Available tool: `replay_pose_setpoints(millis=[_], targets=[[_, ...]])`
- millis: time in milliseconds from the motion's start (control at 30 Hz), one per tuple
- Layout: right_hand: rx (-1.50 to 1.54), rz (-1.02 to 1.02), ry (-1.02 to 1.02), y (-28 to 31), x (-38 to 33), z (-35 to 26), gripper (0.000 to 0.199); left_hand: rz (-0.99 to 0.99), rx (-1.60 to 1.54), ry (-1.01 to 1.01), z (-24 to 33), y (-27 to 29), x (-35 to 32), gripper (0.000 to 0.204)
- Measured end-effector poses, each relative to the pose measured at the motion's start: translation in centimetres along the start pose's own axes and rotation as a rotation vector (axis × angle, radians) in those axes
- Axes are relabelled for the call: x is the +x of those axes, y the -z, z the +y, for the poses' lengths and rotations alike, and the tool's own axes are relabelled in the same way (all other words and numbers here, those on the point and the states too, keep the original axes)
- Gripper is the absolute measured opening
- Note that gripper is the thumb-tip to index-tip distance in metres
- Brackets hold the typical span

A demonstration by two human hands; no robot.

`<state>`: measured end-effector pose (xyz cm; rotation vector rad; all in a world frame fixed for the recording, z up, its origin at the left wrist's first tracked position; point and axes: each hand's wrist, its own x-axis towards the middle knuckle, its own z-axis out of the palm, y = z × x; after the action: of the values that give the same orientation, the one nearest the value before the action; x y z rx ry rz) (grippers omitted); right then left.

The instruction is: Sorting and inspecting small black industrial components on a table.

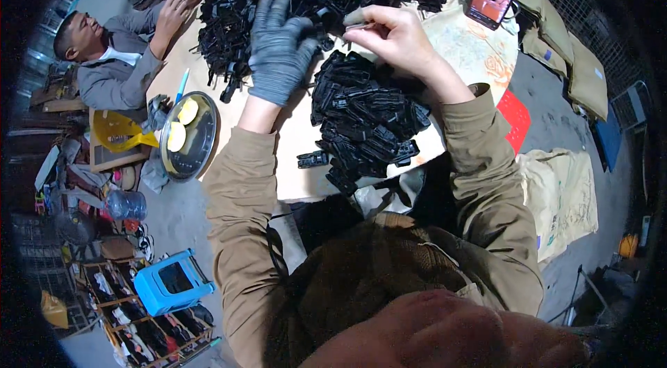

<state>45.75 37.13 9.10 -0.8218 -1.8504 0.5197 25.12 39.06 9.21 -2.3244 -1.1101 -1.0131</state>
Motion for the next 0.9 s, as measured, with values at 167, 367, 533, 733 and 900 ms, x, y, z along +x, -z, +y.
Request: replay_pose_setpoints(millis=[167,367,533,733,900], targets=[[-0.125,-0.029,0.300,-0.8,-0.2,-0.8,0.023,0.263,-0.049,0.028,-0.1,0.5,0.4,0.030],[-0.204,-0.016,0.396,-1.7,-0.4,-1.3,0.022,0.255,-0.122,0.159,1.1,0.6,0.8,0.036],[-0.164,0.017,0.448,-1.4,-0.4,-1.6,0.018,-0.029,-0.851,0.405,3.5,1.1,-0.1,0.034],[0.351,0.015,0.042,-1.5,-0.8,-2.0,0.005,-0.230,-1.009,0.462,3.7,2.5,-0.1,0.044],[0.291,-0.099,-0.017,-1.1,-0.4,-2.3,0.008,-0.157,-0.913,0.296,3.3,1.8,-1.3,0.069]])
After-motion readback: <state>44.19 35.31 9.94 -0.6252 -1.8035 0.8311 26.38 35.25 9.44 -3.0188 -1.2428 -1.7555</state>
